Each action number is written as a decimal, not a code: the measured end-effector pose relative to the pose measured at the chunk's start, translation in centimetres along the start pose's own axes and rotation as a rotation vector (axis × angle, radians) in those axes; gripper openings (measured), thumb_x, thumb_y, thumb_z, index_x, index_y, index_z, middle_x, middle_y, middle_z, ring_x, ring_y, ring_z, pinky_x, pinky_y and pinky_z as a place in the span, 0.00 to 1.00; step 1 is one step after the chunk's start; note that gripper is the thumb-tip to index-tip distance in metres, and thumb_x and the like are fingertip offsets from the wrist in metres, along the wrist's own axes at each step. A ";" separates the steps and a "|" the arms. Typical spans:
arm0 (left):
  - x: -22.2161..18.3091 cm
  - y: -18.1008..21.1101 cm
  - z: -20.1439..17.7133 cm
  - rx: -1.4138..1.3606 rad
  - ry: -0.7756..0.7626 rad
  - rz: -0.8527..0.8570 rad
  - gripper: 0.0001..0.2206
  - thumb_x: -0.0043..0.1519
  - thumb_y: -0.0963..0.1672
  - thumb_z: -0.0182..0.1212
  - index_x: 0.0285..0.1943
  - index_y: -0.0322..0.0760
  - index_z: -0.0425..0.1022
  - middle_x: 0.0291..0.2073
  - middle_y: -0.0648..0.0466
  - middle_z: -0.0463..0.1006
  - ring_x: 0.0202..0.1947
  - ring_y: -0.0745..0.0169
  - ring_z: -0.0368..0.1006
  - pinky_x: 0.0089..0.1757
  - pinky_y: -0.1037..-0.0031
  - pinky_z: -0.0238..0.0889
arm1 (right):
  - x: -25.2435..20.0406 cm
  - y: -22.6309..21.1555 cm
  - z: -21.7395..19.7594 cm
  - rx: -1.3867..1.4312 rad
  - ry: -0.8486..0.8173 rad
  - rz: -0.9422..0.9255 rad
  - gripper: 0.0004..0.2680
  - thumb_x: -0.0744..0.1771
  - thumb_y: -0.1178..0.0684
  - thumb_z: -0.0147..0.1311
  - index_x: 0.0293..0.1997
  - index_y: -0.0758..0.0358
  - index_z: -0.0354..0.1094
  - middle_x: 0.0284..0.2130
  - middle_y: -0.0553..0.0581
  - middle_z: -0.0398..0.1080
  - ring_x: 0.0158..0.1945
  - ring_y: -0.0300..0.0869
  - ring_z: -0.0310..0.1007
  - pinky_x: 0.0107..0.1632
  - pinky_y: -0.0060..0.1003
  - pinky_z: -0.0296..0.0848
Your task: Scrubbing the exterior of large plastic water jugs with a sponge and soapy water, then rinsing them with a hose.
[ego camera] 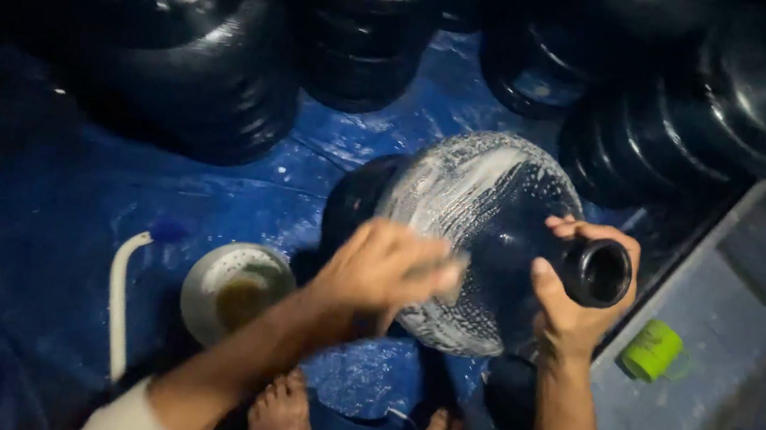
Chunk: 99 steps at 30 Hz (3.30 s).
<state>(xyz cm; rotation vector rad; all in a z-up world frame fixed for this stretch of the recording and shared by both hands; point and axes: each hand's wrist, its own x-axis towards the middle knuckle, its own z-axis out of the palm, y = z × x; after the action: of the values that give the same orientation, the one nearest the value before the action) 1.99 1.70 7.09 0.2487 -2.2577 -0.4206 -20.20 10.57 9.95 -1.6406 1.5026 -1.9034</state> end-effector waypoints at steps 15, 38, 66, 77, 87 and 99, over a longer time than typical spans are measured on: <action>-0.6 3.5 0.8 0.053 -0.099 -0.058 0.18 0.64 0.43 0.50 0.64 0.43 0.70 0.63 0.47 0.69 0.56 0.46 0.64 0.57 0.53 0.53 | -0.4 3.5 -2.5 0.223 0.117 0.088 0.14 0.59 0.60 0.59 0.47 0.66 0.61 0.35 0.62 0.70 0.45 0.52 0.74 0.62 0.49 0.74; 2.5 -3.5 6.6 -0.661 0.466 -0.668 0.18 0.66 0.40 0.57 0.66 0.34 0.72 0.66 0.46 0.70 0.62 0.51 0.71 0.60 0.69 0.65 | -0.6 6.1 -8.7 0.536 0.097 0.224 0.17 0.58 0.57 0.49 0.52 0.57 0.65 0.39 0.54 0.71 0.48 0.45 0.74 0.68 0.41 0.72; -1.1 8.0 7.0 -0.315 0.455 -0.502 0.17 0.61 0.35 0.58 0.60 0.26 0.73 0.61 0.38 0.69 0.55 0.45 0.72 0.61 0.53 0.56 | 2.6 2.6 -6.9 0.260 0.613 0.453 0.06 0.65 0.60 0.55 0.44 0.64 0.67 0.29 0.53 0.73 0.35 0.39 0.74 0.46 0.30 0.78; -0.2 6.3 5.8 -0.291 0.486 -0.463 0.14 0.59 0.35 0.59 0.54 0.25 0.77 0.60 0.38 0.70 0.55 0.39 0.73 0.59 0.52 0.56 | 3.4 3.7 -6.4 0.136 0.551 0.383 0.05 0.66 0.60 0.55 0.44 0.65 0.68 0.31 0.54 0.71 0.36 0.39 0.72 0.47 0.31 0.78; 2.6 0.8 2.9 -0.248 0.315 -0.478 0.16 0.62 0.37 0.56 0.61 0.28 0.74 0.59 0.40 0.72 0.52 0.46 0.69 0.55 0.62 0.62 | 2.6 2.1 -5.0 -0.003 0.367 0.374 0.07 0.65 0.60 0.54 0.46 0.64 0.67 0.33 0.55 0.73 0.37 0.40 0.75 0.49 0.31 0.77; 3.4 1.0 3.2 -0.139 0.271 -0.353 0.16 0.66 0.40 0.51 0.61 0.28 0.73 0.60 0.37 0.70 0.53 0.45 0.64 0.53 0.60 0.59 | 2.9 1.7 -4.4 0.019 0.373 0.398 0.07 0.64 0.60 0.54 0.45 0.63 0.67 0.33 0.54 0.73 0.37 0.40 0.75 0.48 0.30 0.76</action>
<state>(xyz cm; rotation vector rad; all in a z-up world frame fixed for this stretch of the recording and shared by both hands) -2.64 2.28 7.83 0.5989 -1.9112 -0.6827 -25.57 10.11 11.04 -0.9131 1.7748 -2.0464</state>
